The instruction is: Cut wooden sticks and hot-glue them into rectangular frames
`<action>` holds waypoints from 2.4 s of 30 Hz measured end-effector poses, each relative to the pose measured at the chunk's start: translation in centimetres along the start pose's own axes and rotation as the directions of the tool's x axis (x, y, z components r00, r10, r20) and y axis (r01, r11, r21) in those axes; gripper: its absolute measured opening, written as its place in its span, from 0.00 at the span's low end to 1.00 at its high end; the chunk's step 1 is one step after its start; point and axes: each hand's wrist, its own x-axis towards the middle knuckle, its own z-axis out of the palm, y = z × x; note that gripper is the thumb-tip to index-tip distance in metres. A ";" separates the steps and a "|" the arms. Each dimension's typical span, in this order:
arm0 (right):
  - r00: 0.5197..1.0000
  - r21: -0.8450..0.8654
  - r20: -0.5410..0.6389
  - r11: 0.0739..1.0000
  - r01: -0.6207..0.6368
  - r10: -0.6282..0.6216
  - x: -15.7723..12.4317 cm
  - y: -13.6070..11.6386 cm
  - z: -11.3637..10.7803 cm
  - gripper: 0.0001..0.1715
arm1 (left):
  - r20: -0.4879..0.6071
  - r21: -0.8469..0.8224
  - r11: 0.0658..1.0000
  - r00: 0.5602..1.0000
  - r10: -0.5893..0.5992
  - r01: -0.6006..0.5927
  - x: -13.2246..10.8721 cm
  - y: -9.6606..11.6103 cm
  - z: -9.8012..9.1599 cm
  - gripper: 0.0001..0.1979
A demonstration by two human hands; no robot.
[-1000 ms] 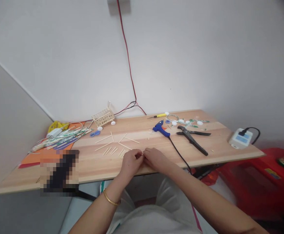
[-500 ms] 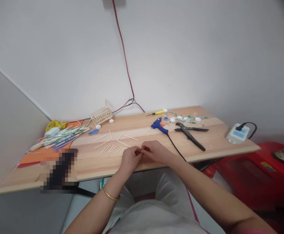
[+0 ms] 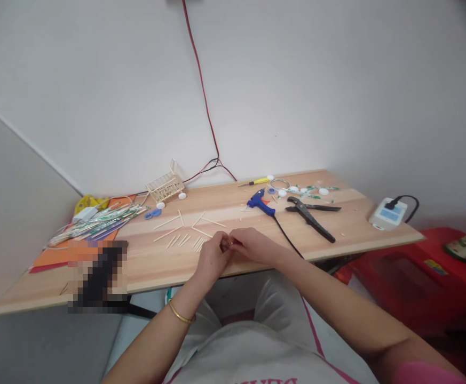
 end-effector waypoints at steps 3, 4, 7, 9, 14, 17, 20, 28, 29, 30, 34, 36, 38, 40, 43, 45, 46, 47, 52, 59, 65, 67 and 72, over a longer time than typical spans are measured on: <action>1.000 0.035 -0.015 0.999 0.002 -0.002 -0.4 0.1 0.2 0.04 | 0.007 0.084 0.996 1.000 -0.014 0.013 -0.3 0.0 0.3 0.08; 1.000 0.045 -0.019 0.999 0.004 -0.003 -0.5 0.1 0.2 0.04 | 0.006 0.100 0.995 1.000 -0.019 0.019 -0.3 0.0 0.4 0.09; 1.000 0.063 -0.029 0.998 0.009 -0.008 -0.5 0.2 0.2 0.04 | 0.006 0.101 0.995 1.000 -0.023 0.022 -0.4 0.1 0.6 0.12; 0.999 0.069 -0.029 0.997 0.018 -0.016 -0.6 0.3 0.2 0.05 | 0.020 0.097 0.995 1.000 -0.017 0.015 -0.4 0.2 0.7 0.14; 0.998 0.080 -0.055 0.997 0.019 -0.014 -0.9 0.4 0.5 0.06 | 0.023 0.101 0.995 1.000 0.008 -0.010 -0.6 0.2 0.9 0.14; 0.998 0.081 -0.057 0.997 0.013 -0.008 -1.0 0.6 0.6 0.06 | 0.018 0.108 0.994 1.000 0.003 -0.005 -0.6 0.1 0.9 0.12; 0.999 0.049 -0.028 0.999 0.020 -0.019 -1.0 0.7 0.6 0.06 | 0.024 0.102 0.995 1.000 0.002 -0.004 -0.5 0.1 0.9 0.10; 1.000 0.005 -0.017 1.000 0.021 -0.021 -0.9 0.4 0.7 0.06 | 0.021 0.061 0.998 1.000 -0.022 0.021 -0.7 0.5 0.7 0.11; 1.000 0.001 -0.016 1.000 0.016 -0.016 -1.0 0.3 0.7 0.06 | 0.023 0.052 0.998 1.000 -0.021 0.019 -0.7 0.5 0.7 0.11; 1.000 -0.003 -0.014 1.000 0.011 -0.011 -1.0 0.3 0.7 0.07 | 0.023 0.046 0.999 1.000 -0.020 0.018 -0.7 0.5 0.8 0.11; 1.000 0.009 -0.018 1.000 -0.001 0.001 -1.3 0.5 1.0 0.07 | 0.026 0.030 0.999 0.999 -0.021 0.021 -0.9 0.5 0.9 0.11; 1.000 0.014 -0.021 1.000 0.002 -0.002 -1.4 0.5 1.1 0.07 | 0.028 0.022 0.999 0.999 -0.023 0.023 -0.9 0.4 0.9 0.11; 1.000 0.016 -0.027 1.000 0.004 -0.004 -1.3 0.5 1.1 0.07 | 0.025 0.028 0.999 0.999 -0.029 0.028 -0.9 0.3 1.0 0.11; 0.999 0.020 -0.037 1.000 0.006 -0.005 -1.4 0.4 1.0 0.07 | 0.016 0.037 0.999 1.000 -0.023 0.022 -0.8 0.3 1.1 0.11; 0.999 0.028 -0.048 1.000 0.011 -0.009 -1.5 0.3 0.8 0.07 | 0.010 0.053 0.999 1.000 -0.009 0.008 -0.8 0.5 1.1 0.10; 0.999 0.031 -0.054 0.999 0.011 -0.010 -1.5 0.3 0.8 0.08 | 0.014 0.069 0.998 1.000 -0.012 0.011 -0.8 0.6 1.0 0.10; 0.998 0.031 -0.057 0.999 0.011 -0.009 -1.6 0.4 0.9 0.08 | 0.017 0.074 0.997 1.000 -0.017 0.016 -0.9 0.7 1.0 0.10; 0.998 0.030 -0.060 0.999 0.011 -0.009 -1.6 0.4 0.9 0.08 | 0.020 0.077 0.997 1.000 -0.020 0.018 -0.9 0.7 1.0 0.10; 0.997 0.041 -0.077 0.999 0.019 -0.015 -1.5 0.4 1.0 0.07 | 0.011 0.068 0.998 1.000 0.001 -0.002 -0.8 0.5 1.0 0.09; 0.995 0.071 -0.102 0.997 0.017 -0.009 -1.7 0.3 0.2 0.06 | 0.029 0.016 0.998 0.998 0.063 -0.063 -0.7 0.3 0.7 0.07; 0.985 0.195 -0.160 0.980 -0.029 0.061 -2.2 -0.2 -1.2 0.04 | 0.109 -0.216 0.972 0.987 0.115 -0.090 -1.1 0.7 0.2 0.12; 0.983 0.219 -0.165 0.975 -0.042 0.080 -2.2 -0.3 -1.4 0.04 | 0.139 -0.280 0.959 0.987 0.079 -0.037 -1.1 1.1 0.2 0.14; 0.984 0.295 -0.132 0.952 -0.079 0.122 -2.2 -0.6 -1.4 0.05 | 0.160 -0.317 0.947 0.987 0.004 0.048 -1.0 1.8 0.3 0.16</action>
